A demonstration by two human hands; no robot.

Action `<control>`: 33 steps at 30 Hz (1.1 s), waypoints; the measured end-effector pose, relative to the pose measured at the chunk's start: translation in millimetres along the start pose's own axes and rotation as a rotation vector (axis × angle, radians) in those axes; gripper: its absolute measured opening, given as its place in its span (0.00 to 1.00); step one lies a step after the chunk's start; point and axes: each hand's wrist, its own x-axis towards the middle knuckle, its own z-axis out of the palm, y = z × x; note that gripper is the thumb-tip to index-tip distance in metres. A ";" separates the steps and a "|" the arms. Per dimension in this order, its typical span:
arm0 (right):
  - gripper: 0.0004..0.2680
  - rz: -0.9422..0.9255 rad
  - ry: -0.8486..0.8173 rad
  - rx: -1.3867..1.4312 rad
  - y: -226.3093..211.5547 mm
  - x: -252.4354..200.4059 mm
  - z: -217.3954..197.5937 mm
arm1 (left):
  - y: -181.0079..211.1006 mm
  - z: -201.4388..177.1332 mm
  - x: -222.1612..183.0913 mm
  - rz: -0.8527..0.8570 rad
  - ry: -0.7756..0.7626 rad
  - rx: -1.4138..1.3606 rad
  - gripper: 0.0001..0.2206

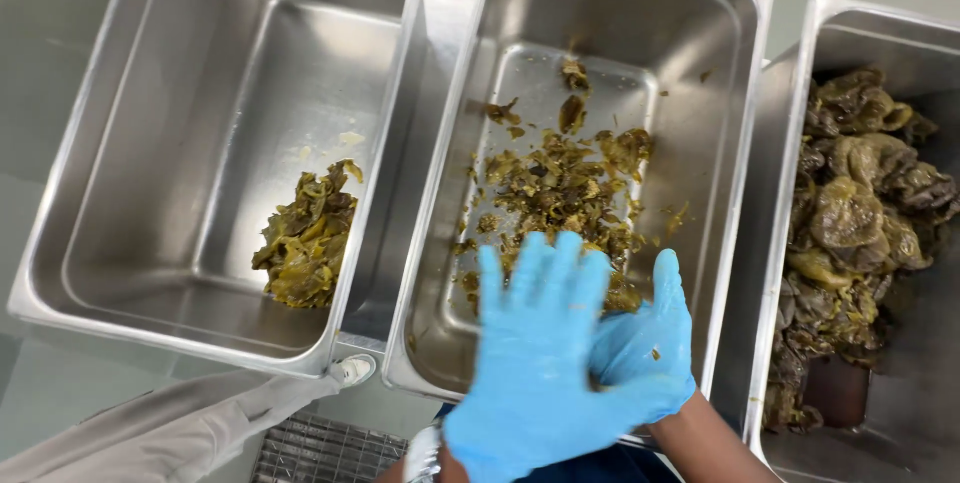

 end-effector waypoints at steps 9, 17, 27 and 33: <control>0.42 -0.127 -0.640 0.146 -20.5 1.9 14.7 | -39.2 16.1 -89.9 -0.814 0.023 -0.882 0.34; 0.44 0.102 -1.136 0.265 2.5 -8.2 44.6 | -34.4 -7.0 -66.6 -0.135 0.575 -0.226 0.28; 0.43 -0.032 -1.060 0.347 2.7 -9.1 22.7 | -50.6 1.8 -68.7 -0.081 0.433 -0.018 0.24; 0.42 -0.096 -1.058 0.333 -3.3 -13.2 27.0 | -76.8 30.7 -67.2 -0.182 -0.108 0.077 0.29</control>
